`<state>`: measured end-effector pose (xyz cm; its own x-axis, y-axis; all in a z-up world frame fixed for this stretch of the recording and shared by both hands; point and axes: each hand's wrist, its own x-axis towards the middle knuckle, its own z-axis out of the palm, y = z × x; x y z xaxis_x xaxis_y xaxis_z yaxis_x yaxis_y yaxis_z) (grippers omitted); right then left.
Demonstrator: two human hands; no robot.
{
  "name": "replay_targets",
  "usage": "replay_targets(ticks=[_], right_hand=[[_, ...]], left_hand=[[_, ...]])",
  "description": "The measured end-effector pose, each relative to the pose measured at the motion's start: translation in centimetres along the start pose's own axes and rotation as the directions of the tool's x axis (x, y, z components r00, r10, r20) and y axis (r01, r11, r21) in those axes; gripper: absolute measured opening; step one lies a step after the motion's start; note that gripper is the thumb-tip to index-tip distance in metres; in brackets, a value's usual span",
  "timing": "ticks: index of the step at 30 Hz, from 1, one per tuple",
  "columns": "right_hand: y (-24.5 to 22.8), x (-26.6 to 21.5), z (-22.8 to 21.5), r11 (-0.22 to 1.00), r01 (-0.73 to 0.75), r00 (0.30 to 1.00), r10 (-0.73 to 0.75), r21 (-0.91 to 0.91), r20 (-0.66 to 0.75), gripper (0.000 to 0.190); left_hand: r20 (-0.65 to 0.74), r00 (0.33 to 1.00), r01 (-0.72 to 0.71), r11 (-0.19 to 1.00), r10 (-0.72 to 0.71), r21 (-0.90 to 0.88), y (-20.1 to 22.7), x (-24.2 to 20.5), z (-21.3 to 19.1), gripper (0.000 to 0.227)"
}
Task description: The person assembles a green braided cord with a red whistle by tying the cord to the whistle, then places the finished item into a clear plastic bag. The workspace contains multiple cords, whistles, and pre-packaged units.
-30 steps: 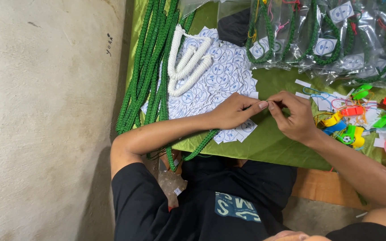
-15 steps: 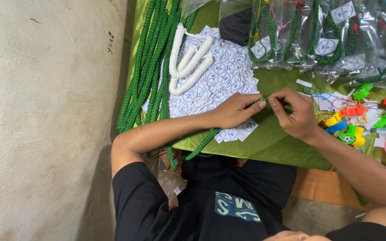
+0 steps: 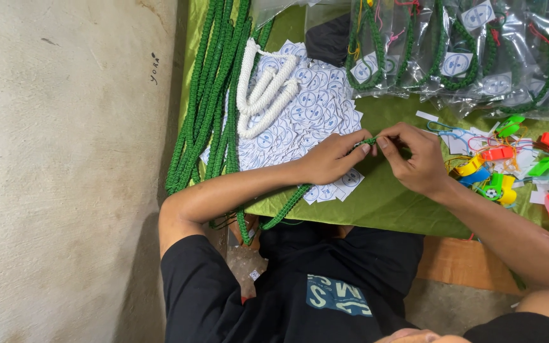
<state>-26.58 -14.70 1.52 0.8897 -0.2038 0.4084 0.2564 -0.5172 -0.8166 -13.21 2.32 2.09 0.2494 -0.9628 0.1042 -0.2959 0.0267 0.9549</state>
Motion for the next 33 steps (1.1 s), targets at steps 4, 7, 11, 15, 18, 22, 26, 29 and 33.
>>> replay_targets(ticks=[4, 7, 11, 15, 18, 22, 26, 29, 33], right_hand=[[0.9, -0.4, -0.3, 1.0, 0.001, 1.0, -0.001, -0.012, 0.008, 0.016], [0.8, -0.4, -0.3, 1.0, -0.001, 1.0, 0.001, 0.004, 0.012, 0.016], [0.7, -0.6, -0.2, 1.0, 0.005, 1.0, -0.005, 0.007, 0.002, 0.015], [0.7, -0.7, -0.1, 1.0, 0.006, 1.0, -0.006, 0.013, -0.006, 0.015], [1.0, -0.5, -0.3, 1.0, -0.021, 1.0, 0.021, 0.023, 0.007, 0.016], [0.6, -0.4, 0.1, 0.995, -0.086, 0.996, 0.086, 0.058, 0.0, 0.016], [1.5, -0.9, 0.0, 0.977, -0.169, 0.986, 0.169, 0.134, 0.008, 0.019], [2.2, -1.3, 0.0, 0.957, -0.204, 0.978, 0.206, 0.205, 0.01, 0.02], [2.9, -1.4, 0.2, 0.928, -0.231, 0.971, 0.237, 0.293, 0.012, 0.019]], left_hand=[[0.029, 1.0, 0.013, 0.998, -0.011, -0.062, 0.1, 0.1, -0.4, 0.033], [-0.003, 1.0, 0.03, 0.996, -0.03, -0.083, -0.1, 0.2, 0.0, 0.043], [-0.007, 0.999, 0.051, 0.993, -0.052, -0.111, 0.8, 0.2, -0.1, 0.048], [-0.007, 0.998, 0.06, 0.992, -0.061, -0.108, 0.6, 0.0, 0.1, 0.052], [0.001, 1.0, -0.005, 1.0, 0.005, -0.03, 0.4, 0.3, -0.1, 0.043], [0.012, 1.0, -0.002, 1.0, 0.002, -0.006, 0.5, 0.2, -0.1, 0.035], [0.066, 0.998, 0.002, 0.999, 0.001, -0.041, -0.2, 0.5, -0.6, 0.033], [0.05, 0.998, 0.032, 0.997, -0.029, -0.068, -0.3, 0.5, -0.6, 0.04], [0.027, 0.995, 0.096, 0.991, -0.094, -0.098, -0.3, 0.7, -0.6, 0.049]])
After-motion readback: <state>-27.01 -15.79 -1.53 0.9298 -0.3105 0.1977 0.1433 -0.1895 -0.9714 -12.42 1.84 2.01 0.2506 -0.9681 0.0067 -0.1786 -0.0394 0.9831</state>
